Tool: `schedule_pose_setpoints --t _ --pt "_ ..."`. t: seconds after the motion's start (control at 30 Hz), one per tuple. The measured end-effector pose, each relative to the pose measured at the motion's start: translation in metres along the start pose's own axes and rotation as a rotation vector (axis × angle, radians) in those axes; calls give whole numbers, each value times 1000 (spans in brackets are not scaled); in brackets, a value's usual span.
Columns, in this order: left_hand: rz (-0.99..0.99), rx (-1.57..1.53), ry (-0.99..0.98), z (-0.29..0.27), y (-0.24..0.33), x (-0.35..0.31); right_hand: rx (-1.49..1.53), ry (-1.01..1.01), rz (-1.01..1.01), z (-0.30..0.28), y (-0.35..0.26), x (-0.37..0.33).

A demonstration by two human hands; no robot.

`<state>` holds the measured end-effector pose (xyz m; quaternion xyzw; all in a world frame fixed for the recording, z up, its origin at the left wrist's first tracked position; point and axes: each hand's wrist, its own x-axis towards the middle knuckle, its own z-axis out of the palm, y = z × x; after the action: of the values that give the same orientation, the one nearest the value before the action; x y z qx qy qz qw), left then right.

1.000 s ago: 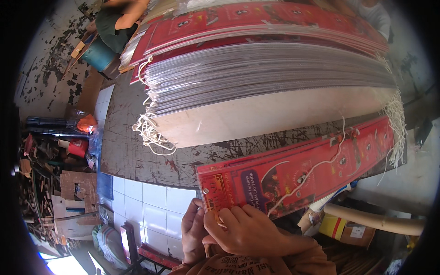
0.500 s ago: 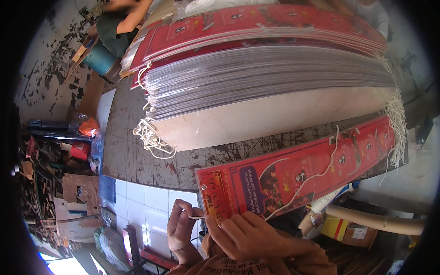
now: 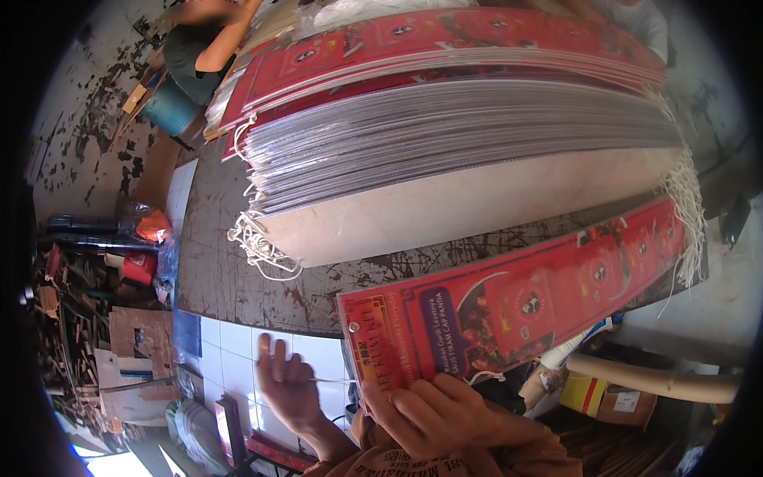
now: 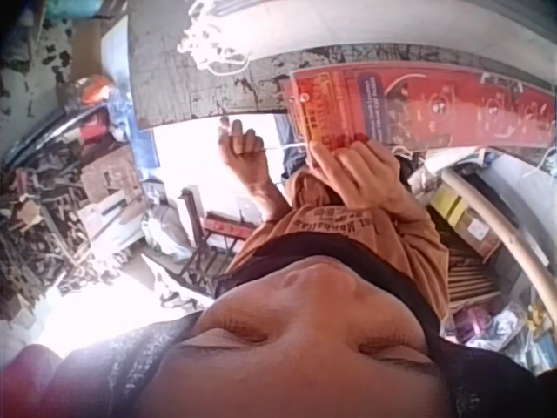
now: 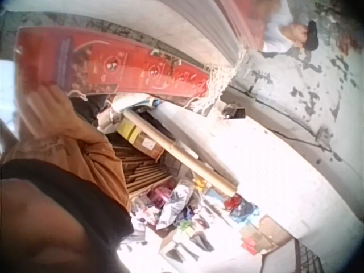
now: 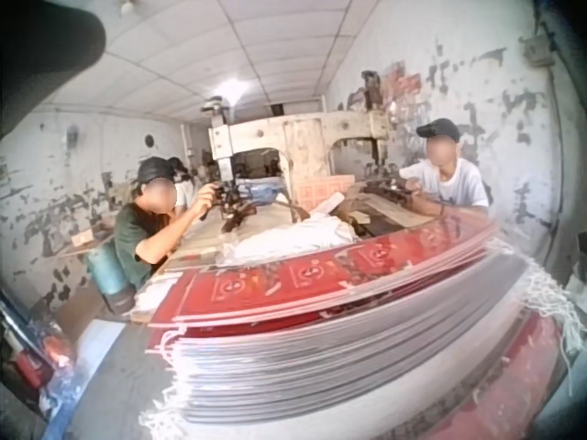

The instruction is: The person ties white strings through pre-punched holes on the top edge of red rectangular cards. They repeatedly pull the string through, knot it, and move to the next card in a stack.

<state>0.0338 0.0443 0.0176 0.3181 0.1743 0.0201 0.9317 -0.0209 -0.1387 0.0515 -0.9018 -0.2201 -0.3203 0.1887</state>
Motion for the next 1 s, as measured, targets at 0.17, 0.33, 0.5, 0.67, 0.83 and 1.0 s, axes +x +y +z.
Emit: schedule_pose_setpoints --t 0.17,0.33,0.5,0.67,0.83,1.0 --pt "-187 572 -411 18 -24 -16 16 -58 0 -4 -1 -2" --pt "-121 604 -473 29 -23 -21 36 -98 -7 -4 -5 -8" --pt "-12 874 -520 18 -25 -14 125 -147 54 0 -3 -18" --pt "33 888 -455 20 -26 -16 253 -403 273 -29 14 -10" --pt "61 878 -431 19 -26 -13 524 -260 539 -51 39 -32" --pt "28 847 -424 20 -26 -13 1361 340 775 -58 54 -53"
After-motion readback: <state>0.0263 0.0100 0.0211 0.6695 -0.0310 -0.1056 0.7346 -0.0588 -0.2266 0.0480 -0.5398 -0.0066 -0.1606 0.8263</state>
